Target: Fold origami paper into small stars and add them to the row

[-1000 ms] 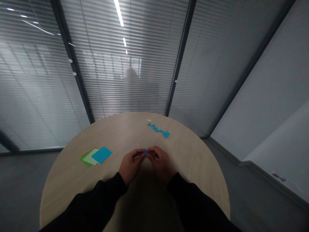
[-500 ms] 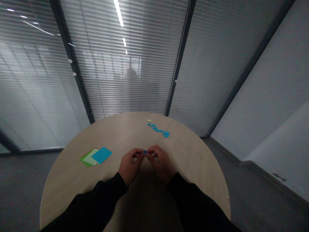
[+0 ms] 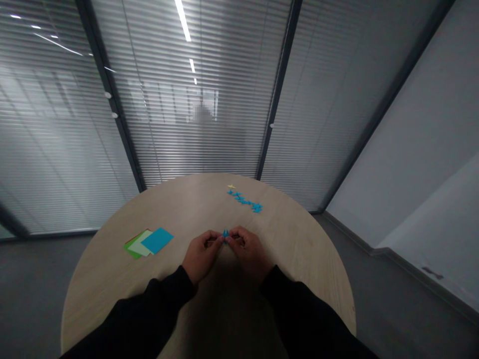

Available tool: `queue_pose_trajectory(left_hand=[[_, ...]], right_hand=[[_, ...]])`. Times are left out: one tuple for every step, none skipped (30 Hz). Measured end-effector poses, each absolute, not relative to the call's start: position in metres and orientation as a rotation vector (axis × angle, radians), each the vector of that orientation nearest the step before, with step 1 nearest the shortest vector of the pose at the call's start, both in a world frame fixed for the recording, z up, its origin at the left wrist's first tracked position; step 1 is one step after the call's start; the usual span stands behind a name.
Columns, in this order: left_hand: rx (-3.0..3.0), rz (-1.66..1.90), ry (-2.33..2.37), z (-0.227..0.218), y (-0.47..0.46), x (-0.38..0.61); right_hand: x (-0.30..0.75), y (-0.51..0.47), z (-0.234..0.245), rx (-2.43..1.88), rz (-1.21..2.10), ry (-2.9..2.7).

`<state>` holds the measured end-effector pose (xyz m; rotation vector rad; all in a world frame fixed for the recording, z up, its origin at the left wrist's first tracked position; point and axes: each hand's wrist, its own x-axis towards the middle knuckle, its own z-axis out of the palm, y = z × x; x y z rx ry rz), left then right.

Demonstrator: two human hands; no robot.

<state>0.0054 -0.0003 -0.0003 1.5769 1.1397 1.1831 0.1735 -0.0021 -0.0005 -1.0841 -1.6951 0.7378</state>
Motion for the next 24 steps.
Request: queue_pose_trajectory(left_hand=[[1.559, 1.186, 1.132, -0.0002, -0.0003, 0.0052], [1.535, 1.185, 1.125, 0.0000, -0.0003, 0.0051], [1.512, 1.184, 1.116, 0.0002, -0.0003, 0.0051], [1.491, 1.187, 1.105, 0.0003, -0.0002, 0.0053], [1.475, 1.192, 1.092, 0.0003, -0.0001, 0.0055], [1.460, 1.198, 1.077, 0.0001, 0.0001, 0.0057], [1.444, 1.204, 1.062, -0.0003, 0.0004, 0.0060], [1.427, 1.208, 1.051, -0.0009, 0.0008, 0.0061], [1.409, 1.205, 1.046, -0.0015, 0.0011, 0.0062], [1.392, 1.198, 1.048, -0.0021, 0.0015, 0.0063], [1.379, 1.191, 1.052, -0.0026, 0.0017, 0.0064], [1.368, 1.184, 1.057, -0.0028, 0.0018, 0.0065], [1.359, 1.180, 1.060, -0.0028, 0.0018, 0.0065], [1.348, 1.183, 1.061, -0.0026, 0.0018, 0.0066], [1.336, 1.188, 1.060, -0.0022, 0.0016, 0.0067], [1.326, 1.194, 1.056, -0.0017, 0.0013, 0.0069], [1.319, 1.196, 1.051, -0.0012, 0.0010, 0.0070], [1.311, 1.194, 1.046, -0.0008, 0.0007, 0.0072], [1.303, 1.189, 1.042, -0.0006, 0.0004, 0.0073], [1.297, 1.183, 1.039, -0.0005, 0.0002, 0.0074], [1.292, 1.179, 1.036, -0.0006, 0.0001, 0.0075], [1.285, 1.183, 1.034, -0.0008, 0.0001, 0.0076], [1.280, 1.189, 1.030, -0.0011, 0.0003, 0.0076], [1.276, 1.195, 1.021, -0.0013, 0.0004, 0.0076]], right_hand=[[0.1734, -0.0021, -0.0007, -1.092, 0.754, -1.683], [0.1733, -0.0020, -0.0012, -1.097, 0.775, -1.669], [0.1734, -0.0017, -0.0018, -1.097, 0.798, -1.652], [0.1736, -0.0014, -0.0024, -1.093, 0.821, -1.632], [0.1739, -0.0010, -0.0029, -1.086, 0.843, -1.614], [0.1742, -0.0007, -0.0031, -1.080, 0.862, -1.600], [0.1746, -0.0004, -0.0031, -1.076, 0.879, -1.591], [0.1749, -0.0002, -0.0030, -1.075, 0.892, -1.582], [0.1752, 0.0000, -0.0028, -1.074, 0.902, -1.574], [0.1753, 0.0000, -0.0027, -1.072, 0.913, -1.566], [0.1754, 0.0001, -0.0028, -1.068, 0.929, -1.557], [0.1754, 0.0001, -0.0031, -1.062, 0.947, -1.545], [0.1753, 0.0002, -0.0036, -1.053, 0.964, -1.536], [0.1752, 0.0003, -0.0041, -1.044, 0.980, -1.530], [0.1752, 0.0004, -0.0047, -1.038, 0.991, -1.527], [0.1752, 0.0005, -0.0051, -1.036, 0.998, -1.525], [0.1753, 0.0006, -0.0053, -1.039, 1.001, -1.522], [0.1753, 0.0007, -0.0053, -1.045, 1.003, -1.520], [0.1754, 0.0007, -0.0052, -1.051, 1.005, -1.517], [0.1755, 0.0007, -0.0049, -1.054, 1.006, -1.514], [0.1756, 0.0007, -0.0047, -1.054, 1.008, -1.512], [0.1756, 0.0008, -0.0044, -1.052, 1.011, -1.509], [0.1756, 0.0008, -0.0042, -1.049, 1.014, -1.507], [0.1755, 0.0008, -0.0040, -1.047, 1.020, -1.503]])
